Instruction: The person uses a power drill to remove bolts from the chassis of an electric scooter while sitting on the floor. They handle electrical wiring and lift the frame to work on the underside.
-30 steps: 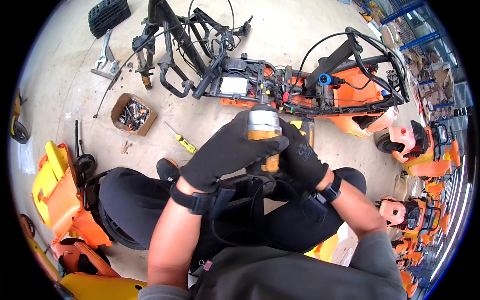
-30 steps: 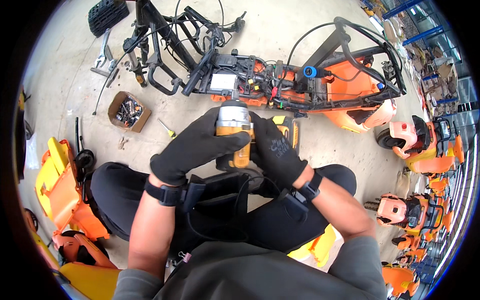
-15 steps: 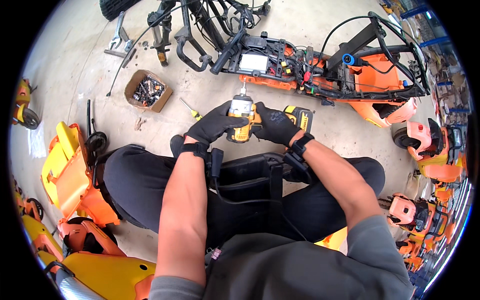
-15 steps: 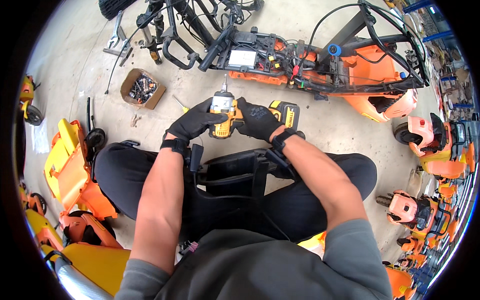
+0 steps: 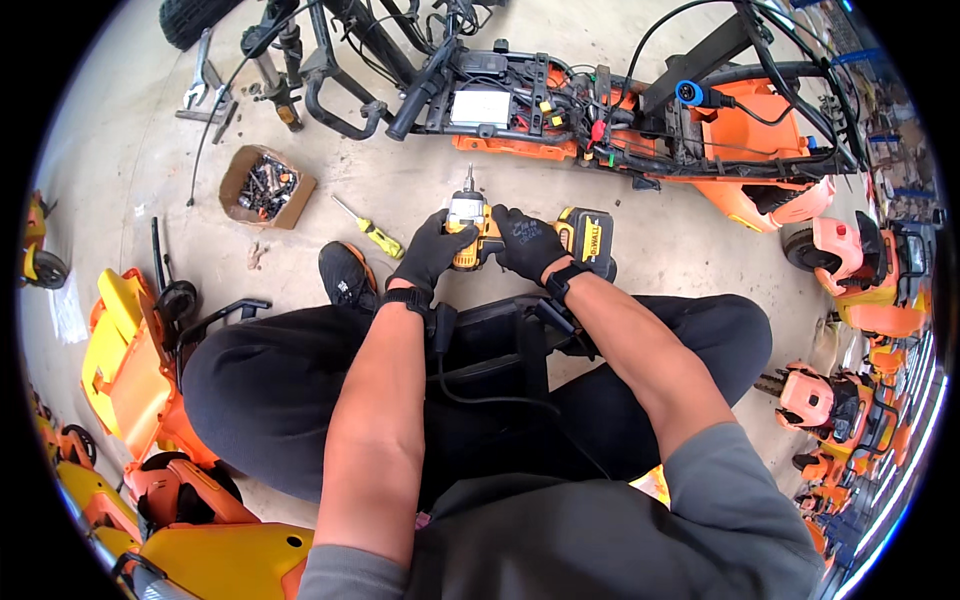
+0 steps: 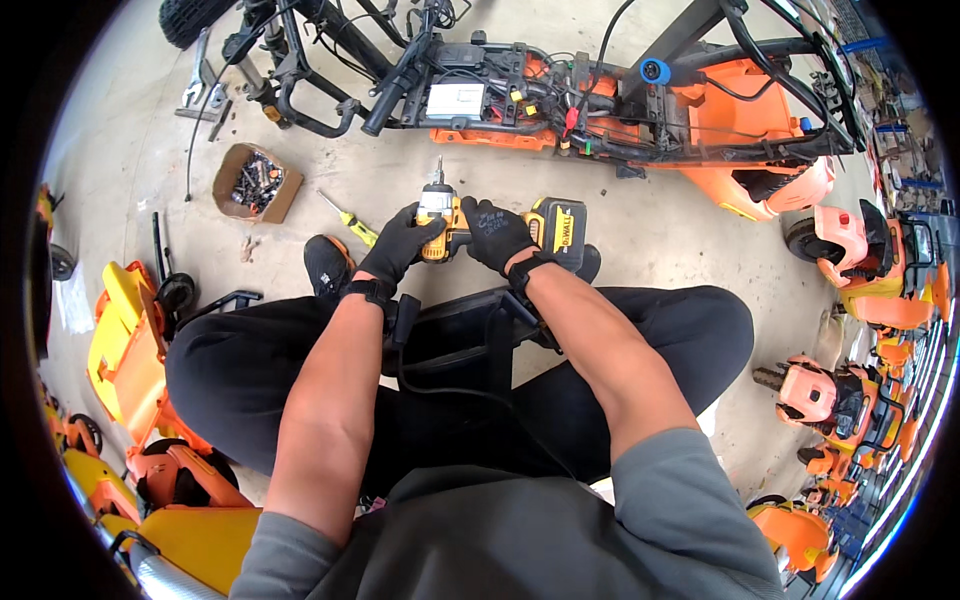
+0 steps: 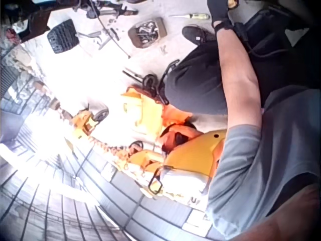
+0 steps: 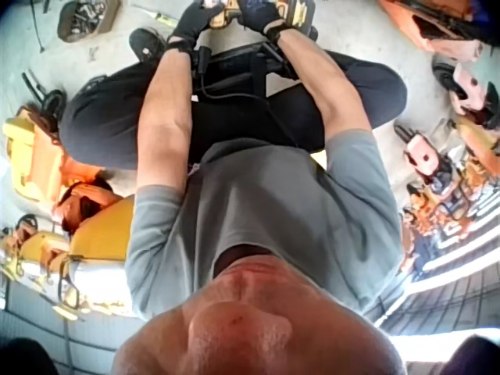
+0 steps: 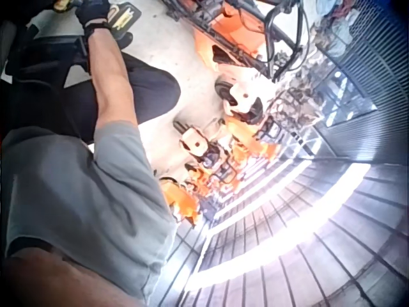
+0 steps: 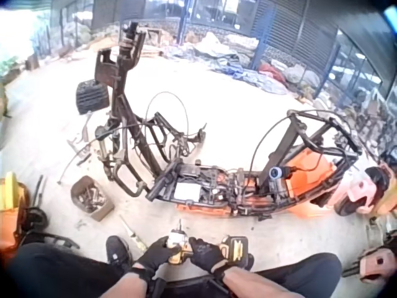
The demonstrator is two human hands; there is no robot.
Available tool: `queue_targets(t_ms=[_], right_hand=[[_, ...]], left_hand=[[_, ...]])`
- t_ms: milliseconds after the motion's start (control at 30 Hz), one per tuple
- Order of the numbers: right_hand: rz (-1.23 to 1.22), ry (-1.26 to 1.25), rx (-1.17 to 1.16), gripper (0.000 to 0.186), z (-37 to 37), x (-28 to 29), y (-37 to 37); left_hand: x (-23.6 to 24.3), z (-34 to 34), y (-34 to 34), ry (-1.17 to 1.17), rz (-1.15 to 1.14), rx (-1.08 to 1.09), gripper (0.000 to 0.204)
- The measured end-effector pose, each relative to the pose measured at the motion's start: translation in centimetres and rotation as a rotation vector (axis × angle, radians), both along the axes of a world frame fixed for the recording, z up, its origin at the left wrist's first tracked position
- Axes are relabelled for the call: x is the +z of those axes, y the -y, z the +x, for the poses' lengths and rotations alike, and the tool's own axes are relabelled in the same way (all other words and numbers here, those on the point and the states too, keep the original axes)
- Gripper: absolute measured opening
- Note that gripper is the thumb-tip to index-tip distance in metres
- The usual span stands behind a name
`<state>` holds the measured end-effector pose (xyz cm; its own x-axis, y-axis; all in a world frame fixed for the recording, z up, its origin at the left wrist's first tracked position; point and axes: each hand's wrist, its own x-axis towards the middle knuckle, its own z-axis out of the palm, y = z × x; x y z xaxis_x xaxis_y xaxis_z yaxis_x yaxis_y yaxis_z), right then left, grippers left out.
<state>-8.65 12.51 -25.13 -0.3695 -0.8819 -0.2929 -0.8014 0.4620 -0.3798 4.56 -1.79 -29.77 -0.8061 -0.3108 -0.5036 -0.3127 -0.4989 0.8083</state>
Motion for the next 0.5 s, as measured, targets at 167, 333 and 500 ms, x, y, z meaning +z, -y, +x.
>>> queue_targets(t_ms=[167,333,500], right_hand=[[0.054,0.007,-0.023,0.048,-0.6,-2.3,0.1],[0.013,0.037,-0.043,0.048,-1.9,-4.1,0.4],[0.009,0.050,-0.062,0.050,-2.0,-4.4,0.8]], left_hand=[[-2.0,-0.6,-0.3,-0.028,0.080,0.029,0.045],[-3.5,-1.5,-0.3,-0.021,0.195,0.120,0.044],[-3.9,-1.6,-0.3,-0.054,0.256,0.174,0.048]])
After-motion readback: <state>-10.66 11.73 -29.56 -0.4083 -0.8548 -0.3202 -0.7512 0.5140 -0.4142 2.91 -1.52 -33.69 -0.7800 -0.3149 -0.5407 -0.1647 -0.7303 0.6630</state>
